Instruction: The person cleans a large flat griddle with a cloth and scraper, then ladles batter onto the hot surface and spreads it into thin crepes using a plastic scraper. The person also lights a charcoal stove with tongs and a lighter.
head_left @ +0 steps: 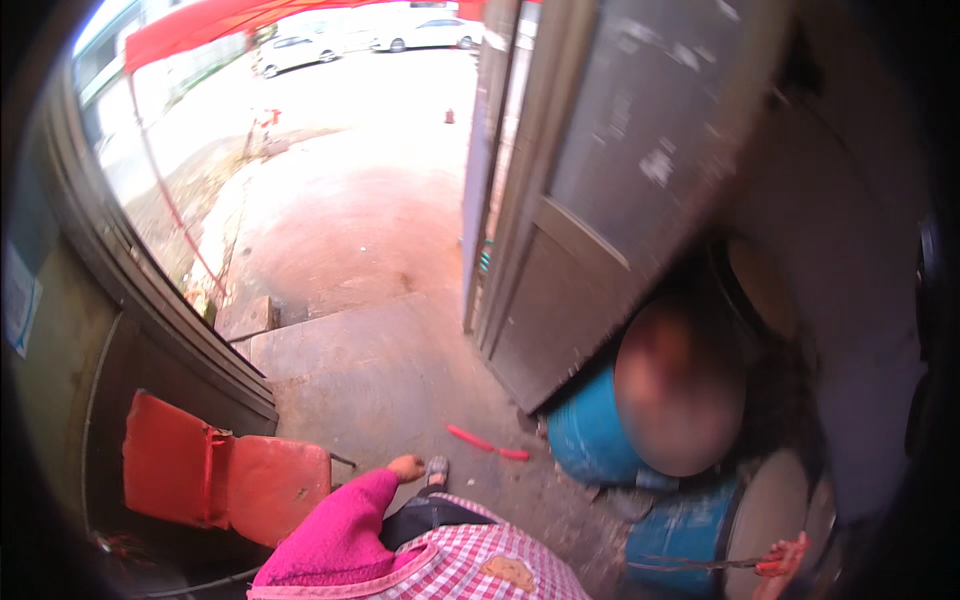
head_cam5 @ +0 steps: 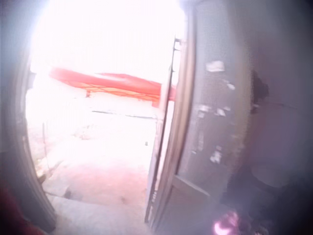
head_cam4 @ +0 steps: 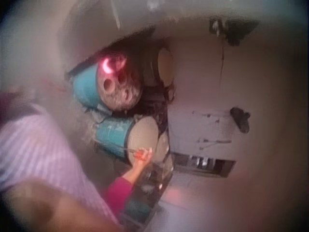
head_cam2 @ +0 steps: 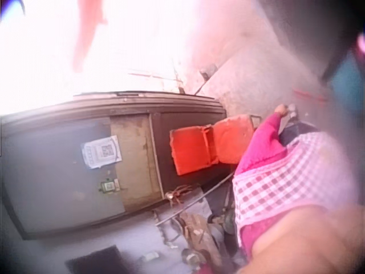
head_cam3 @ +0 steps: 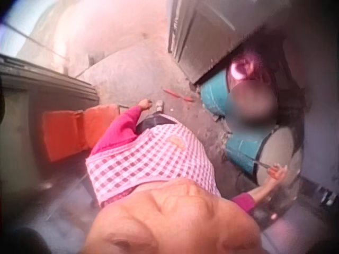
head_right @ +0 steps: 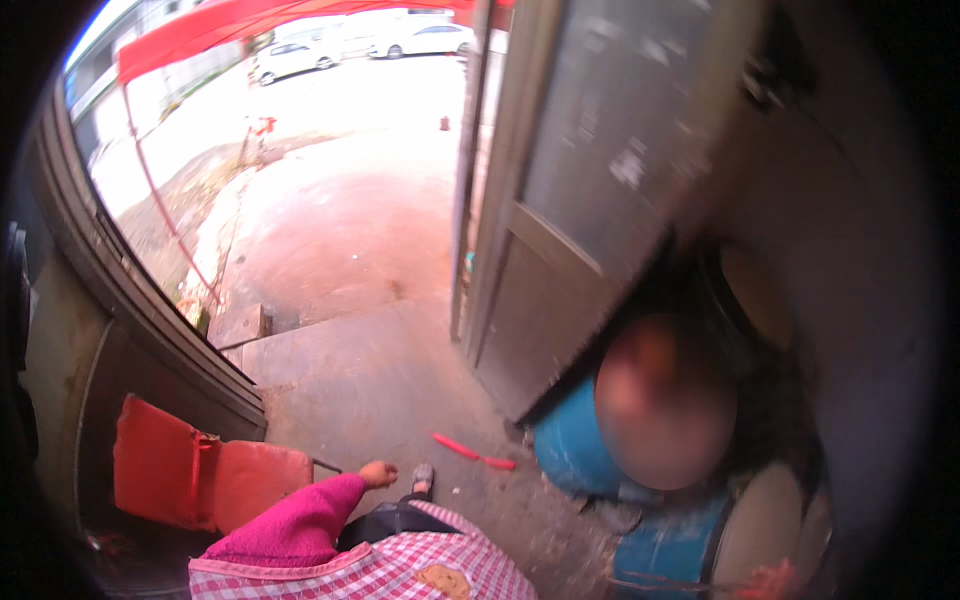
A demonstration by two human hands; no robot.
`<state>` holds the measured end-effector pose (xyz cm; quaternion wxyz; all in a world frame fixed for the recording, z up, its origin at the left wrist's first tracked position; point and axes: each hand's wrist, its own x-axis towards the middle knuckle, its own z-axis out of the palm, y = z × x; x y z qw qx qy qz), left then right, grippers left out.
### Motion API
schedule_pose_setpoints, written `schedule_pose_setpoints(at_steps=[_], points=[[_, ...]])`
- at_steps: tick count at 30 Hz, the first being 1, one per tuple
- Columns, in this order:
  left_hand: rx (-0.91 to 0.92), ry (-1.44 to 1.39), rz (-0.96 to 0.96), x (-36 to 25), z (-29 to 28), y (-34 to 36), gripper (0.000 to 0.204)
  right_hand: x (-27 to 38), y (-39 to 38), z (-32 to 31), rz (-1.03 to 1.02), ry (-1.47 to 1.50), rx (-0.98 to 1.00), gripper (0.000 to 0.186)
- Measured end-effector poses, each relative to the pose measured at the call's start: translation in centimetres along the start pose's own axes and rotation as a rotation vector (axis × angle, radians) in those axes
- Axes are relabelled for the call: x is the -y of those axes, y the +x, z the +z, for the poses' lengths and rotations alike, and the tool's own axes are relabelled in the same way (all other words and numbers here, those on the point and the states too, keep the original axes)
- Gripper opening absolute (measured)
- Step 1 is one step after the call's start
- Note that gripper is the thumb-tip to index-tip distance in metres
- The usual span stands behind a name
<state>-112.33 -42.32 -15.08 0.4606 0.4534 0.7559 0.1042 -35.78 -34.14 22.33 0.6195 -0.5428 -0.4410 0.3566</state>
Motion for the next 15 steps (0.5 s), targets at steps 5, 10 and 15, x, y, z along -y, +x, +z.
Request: schedule_pose_setpoints(at_steps=[5, 10, 15], points=[[0.711, -1.265, 0.219, -15.1, 2.3, -4.4, 0.034, -2.2, -20.0, -5.0, 0.095, -0.362, -0.213, 0.055], [1.125, -1.638, 0.298, -38.3, 10.3, -10.0, 0.065, -1.0, -28.3, -13.6, 0.180, -0.343, -0.483, 0.053], [1.424, -1.436, 0.178, -50.9, 22.6, -16.3, 0.064, 0.7, -36.3, -24.2, 0.302, -0.257, -0.692, 0.054]])
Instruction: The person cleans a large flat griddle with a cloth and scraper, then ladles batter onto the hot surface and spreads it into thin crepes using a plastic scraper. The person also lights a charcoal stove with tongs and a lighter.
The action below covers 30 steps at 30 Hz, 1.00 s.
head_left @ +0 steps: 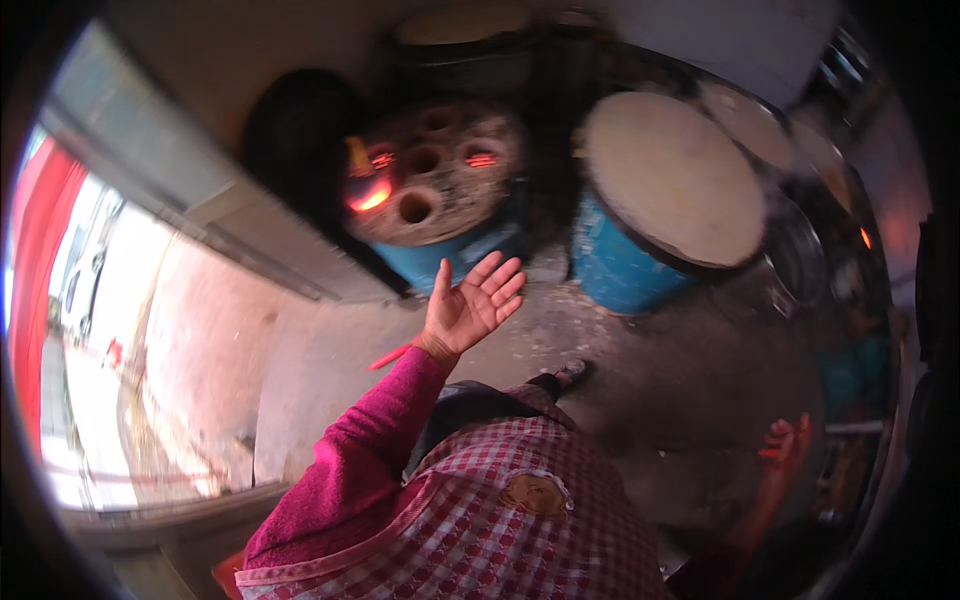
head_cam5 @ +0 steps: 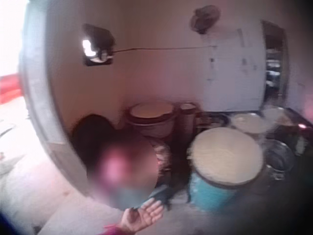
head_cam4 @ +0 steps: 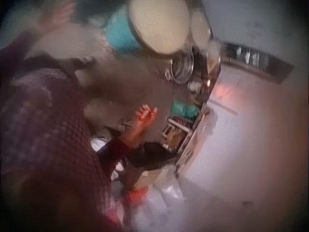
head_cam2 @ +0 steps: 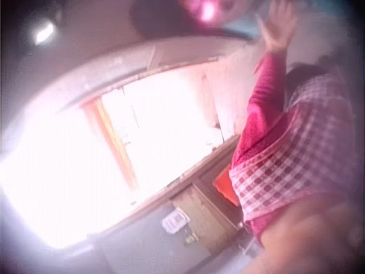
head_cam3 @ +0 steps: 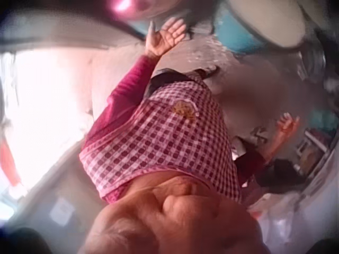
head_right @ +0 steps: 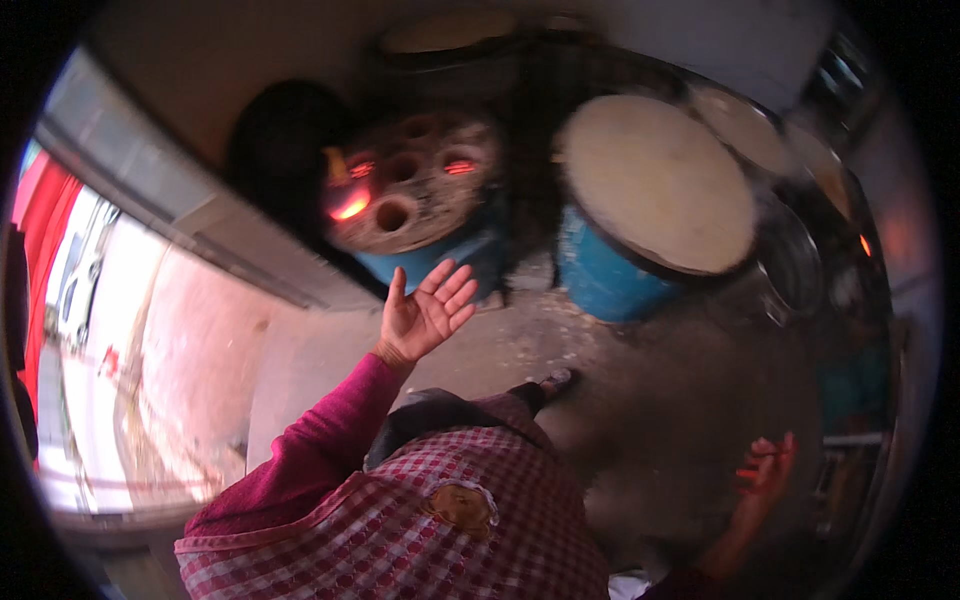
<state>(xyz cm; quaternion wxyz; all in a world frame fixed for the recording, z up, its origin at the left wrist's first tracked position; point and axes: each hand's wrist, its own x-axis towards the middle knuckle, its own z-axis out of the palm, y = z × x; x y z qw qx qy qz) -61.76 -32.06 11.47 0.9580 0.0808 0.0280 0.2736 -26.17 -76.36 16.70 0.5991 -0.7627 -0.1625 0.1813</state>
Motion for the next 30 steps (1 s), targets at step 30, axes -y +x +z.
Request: schedule_pose_setpoints(at_steps=[30], points=[[1.314, 1.508, -1.495, 75.7, 6.6, 55.2, 0.044, -11.3, 27.1, -55.7, -0.020, 0.341, -0.924, 0.062]])
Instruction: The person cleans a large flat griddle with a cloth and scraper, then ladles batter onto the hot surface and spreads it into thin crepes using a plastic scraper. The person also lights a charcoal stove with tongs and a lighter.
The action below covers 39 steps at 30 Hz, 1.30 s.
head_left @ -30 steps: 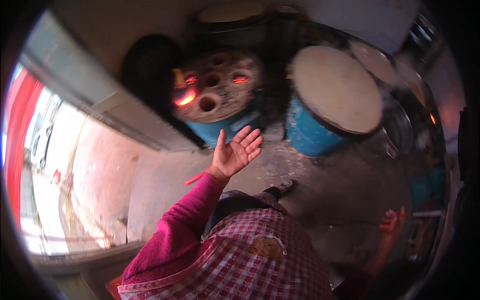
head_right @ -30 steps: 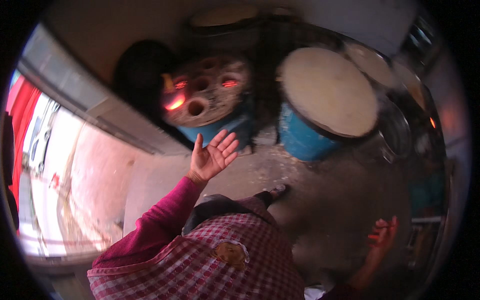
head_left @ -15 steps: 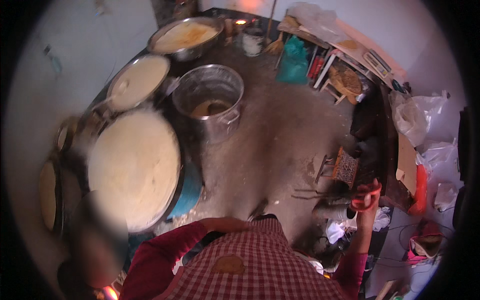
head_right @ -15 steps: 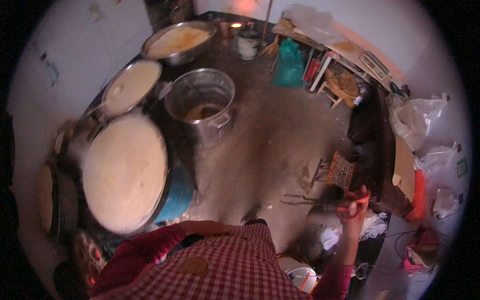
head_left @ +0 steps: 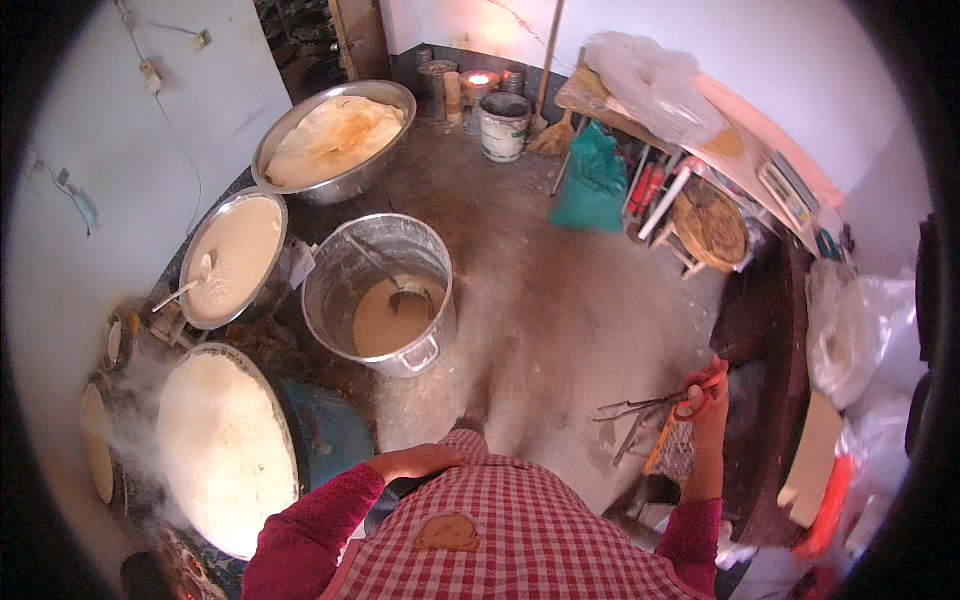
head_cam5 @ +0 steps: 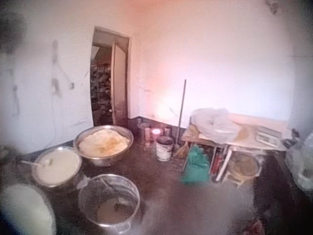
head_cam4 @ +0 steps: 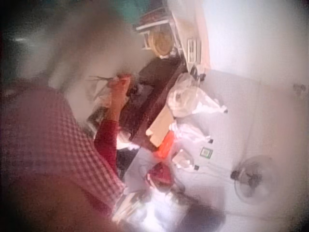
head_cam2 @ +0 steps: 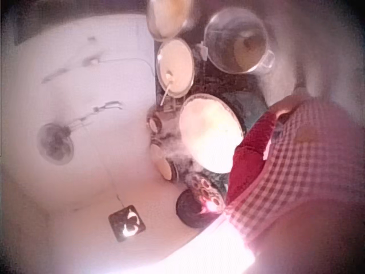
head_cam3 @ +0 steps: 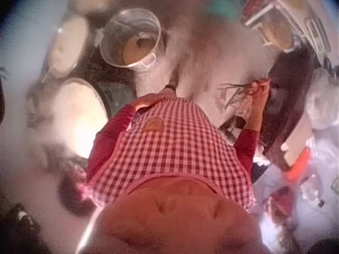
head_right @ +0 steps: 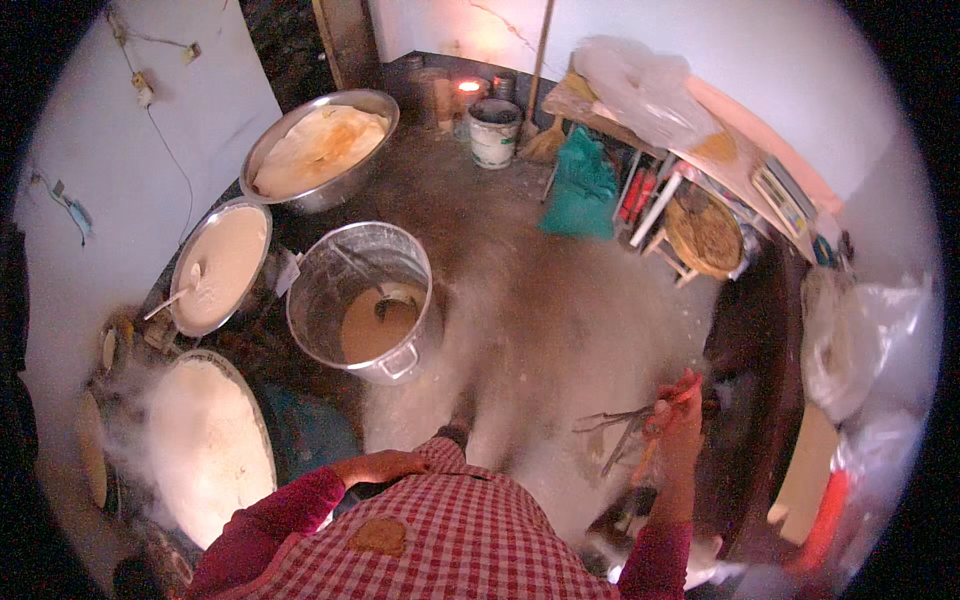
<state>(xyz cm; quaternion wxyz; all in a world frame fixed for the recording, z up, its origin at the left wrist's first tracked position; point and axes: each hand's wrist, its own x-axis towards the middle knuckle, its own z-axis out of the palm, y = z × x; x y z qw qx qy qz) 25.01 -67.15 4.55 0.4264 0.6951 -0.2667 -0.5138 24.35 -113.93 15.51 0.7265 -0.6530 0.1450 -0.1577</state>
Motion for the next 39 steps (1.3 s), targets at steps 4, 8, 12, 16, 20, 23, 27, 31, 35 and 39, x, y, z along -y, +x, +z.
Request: schedule_pose_setpoints(at_steps=[4, 8, 12, 16, 20, 23, 27, 31, 35, 39], points=[[-0.207, -0.077, -0.119, -0.9, -10.8, 5.6, 0.036, 0.9, 11.2, 5.5, -0.039, -0.134, 0.017, 0.063], [-0.264, -0.018, 0.254, -2.3, -23.8, 11.4, 0.039, 4.2, 22.5, 10.3, 0.019, 0.197, 0.026, 0.060], [-0.367, -0.160, -0.038, -2.0, -34.9, 17.9, 0.040, 5.4, 31.6, 12.7, -0.146, -0.077, 0.046, 0.061], [-0.511, -0.370, 0.081, 0.6, -44.1, 25.2, 0.038, 3.0, 43.9, 15.8, -0.107, -0.173, 0.082, 0.064], [-0.601, -0.401, 0.032, 3.0, -51.8, 28.4, 0.041, 0.1, 57.6, 20.4, -0.152, -0.262, 0.176, 0.064], [-0.719, -0.610, -0.001, 2.5, -57.1, 27.4, 0.043, -1.0, 68.4, 25.7, -0.161, -0.144, 0.259, 0.065], [-1.001, -0.865, -0.070, -0.8, -62.1, 25.1, 0.047, -1.8, 81.4, 35.3, -0.242, -0.196, 0.423, 0.070], [-1.175, -0.894, -0.241, -3.4, -69.3, 23.6, 0.048, -2.0, 90.9, 45.4, -0.181, -0.237, 0.577, 0.070], [-1.390, -0.753, 0.043, -2.6, -82.3, 21.3, 0.049, -2.8, 98.9, 54.5, -0.176, -0.283, 0.517, 0.071], [-1.552, -0.520, 0.006, -4.2, -98.6, 17.8, 0.047, -0.4, 107.6, 61.5, 0.117, -0.167, 0.536, 0.059]])
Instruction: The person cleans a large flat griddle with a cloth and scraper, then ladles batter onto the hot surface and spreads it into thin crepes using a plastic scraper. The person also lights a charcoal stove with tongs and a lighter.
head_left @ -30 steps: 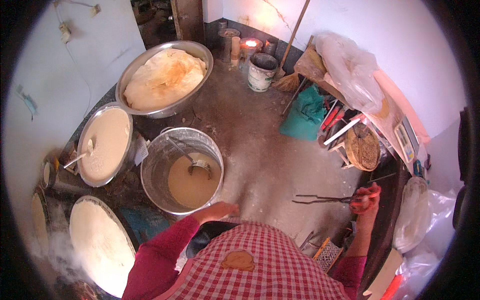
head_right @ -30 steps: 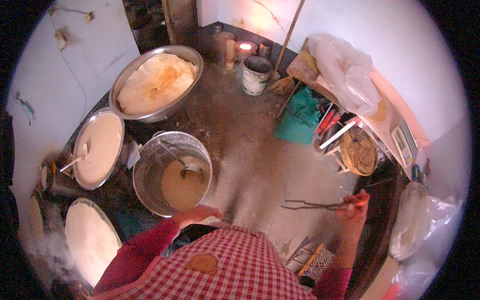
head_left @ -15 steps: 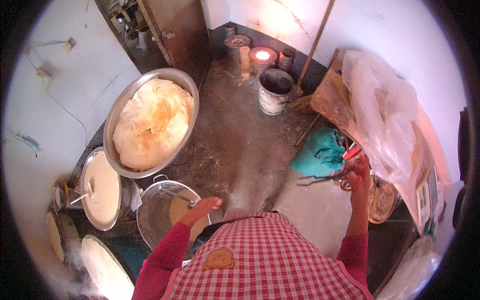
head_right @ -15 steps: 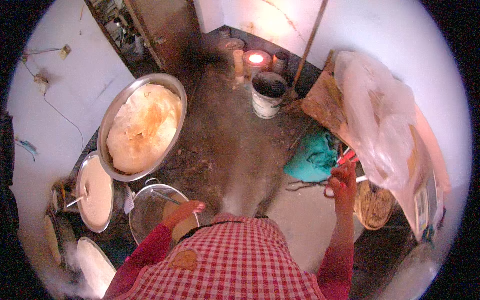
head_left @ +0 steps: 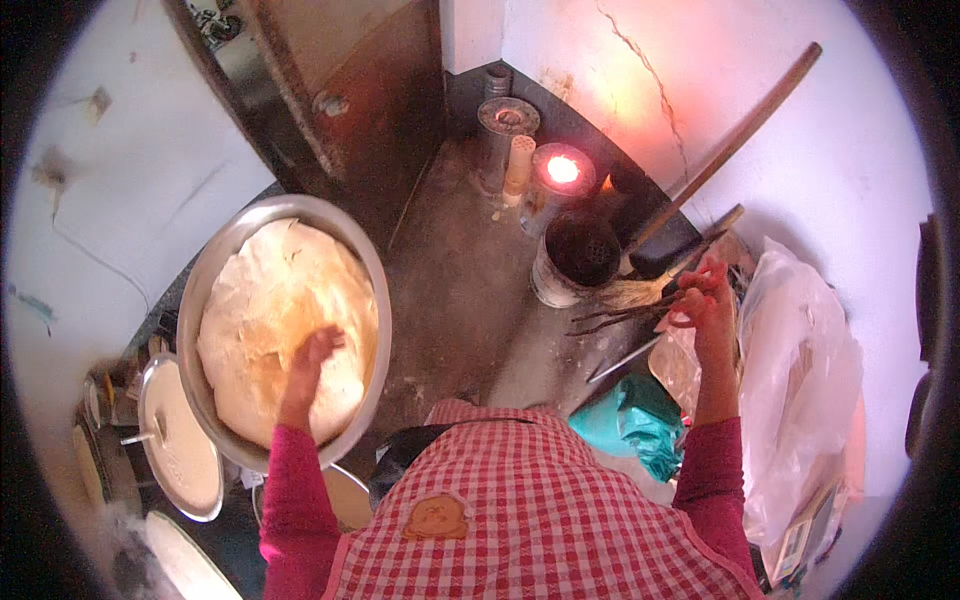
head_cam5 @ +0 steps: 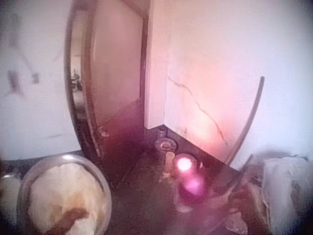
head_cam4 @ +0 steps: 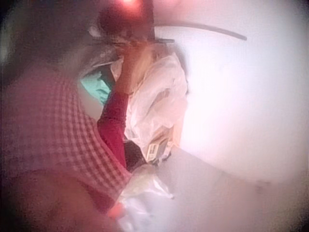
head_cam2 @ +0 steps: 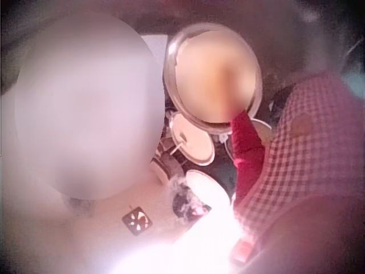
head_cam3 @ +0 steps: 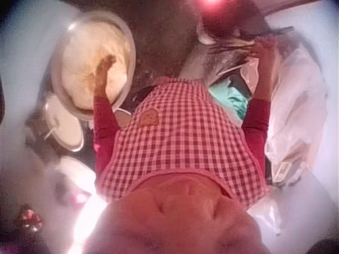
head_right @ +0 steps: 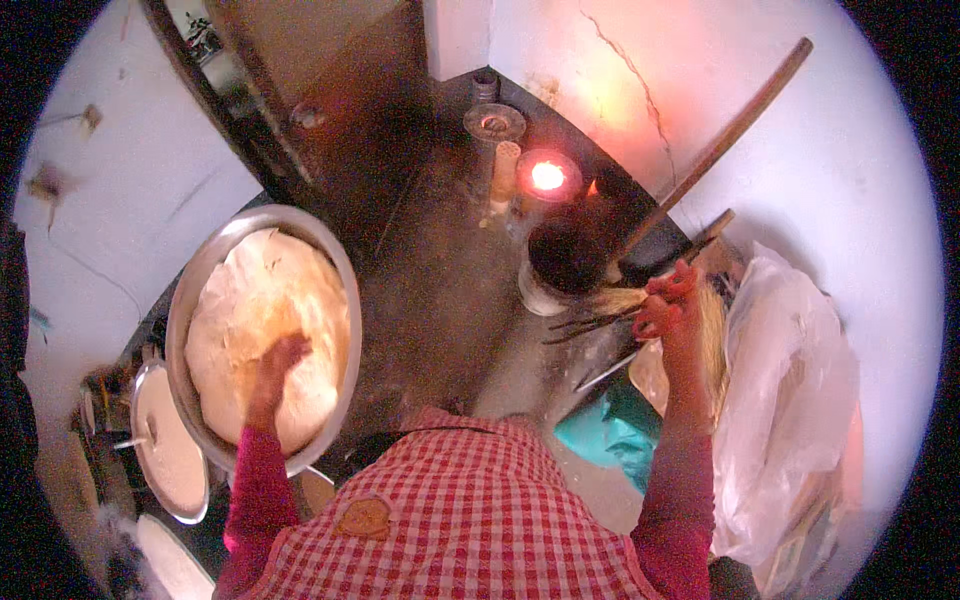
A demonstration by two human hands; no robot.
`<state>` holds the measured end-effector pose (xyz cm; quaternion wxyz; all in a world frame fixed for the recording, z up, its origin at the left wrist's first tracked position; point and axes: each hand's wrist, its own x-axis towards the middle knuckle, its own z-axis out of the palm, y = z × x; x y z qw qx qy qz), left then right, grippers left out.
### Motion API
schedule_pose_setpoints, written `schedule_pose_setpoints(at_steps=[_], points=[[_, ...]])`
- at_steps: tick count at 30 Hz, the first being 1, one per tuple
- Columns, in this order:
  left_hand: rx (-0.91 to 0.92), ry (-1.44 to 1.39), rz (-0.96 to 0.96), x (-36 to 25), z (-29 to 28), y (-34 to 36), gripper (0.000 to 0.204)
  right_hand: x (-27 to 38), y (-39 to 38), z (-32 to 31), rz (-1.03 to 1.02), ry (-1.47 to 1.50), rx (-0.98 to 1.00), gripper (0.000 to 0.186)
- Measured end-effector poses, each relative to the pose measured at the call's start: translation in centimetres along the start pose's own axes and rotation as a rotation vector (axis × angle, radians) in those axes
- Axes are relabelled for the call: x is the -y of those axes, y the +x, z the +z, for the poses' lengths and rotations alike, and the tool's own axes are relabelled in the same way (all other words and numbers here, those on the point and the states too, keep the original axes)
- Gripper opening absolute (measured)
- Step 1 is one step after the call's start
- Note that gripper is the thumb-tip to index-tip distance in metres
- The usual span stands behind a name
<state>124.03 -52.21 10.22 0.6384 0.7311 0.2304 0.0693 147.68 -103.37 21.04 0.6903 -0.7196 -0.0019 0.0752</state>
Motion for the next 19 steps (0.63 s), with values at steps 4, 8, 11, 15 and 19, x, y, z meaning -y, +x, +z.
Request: schedule_pose_setpoints(at_steps=[4, 8, 11, 15, 19], points=[[-0.100, 0.134, 0.184, -9.3, -2.3, 14.5, 0.049, 1.2, 9.3, 0.5, -0.156, -0.034, -0.084, 0.057], [-0.331, 0.255, 0.486, -18.1, -7.3, 25.7, 0.054, 0.9, 21.1, 0.9, -0.222, -0.091, -0.098, 0.059], [-0.578, 0.304, 0.578, -23.2, -12.2, 32.7, 0.057, -0.5, 32.1, 0.9, -0.235, -0.042, -0.034, 0.062], [-0.772, 0.363, 0.511, -28.4, -17.5, 38.2, 0.054, -5.1, 46.6, 1.2, -0.353, -0.072, -0.061, 0.058], [-0.941, 0.308, 0.343, -32.6, -22.0, 37.9, 0.047, -10.8, 58.4, 1.7, -0.318, -0.070, -0.068, 0.068]])
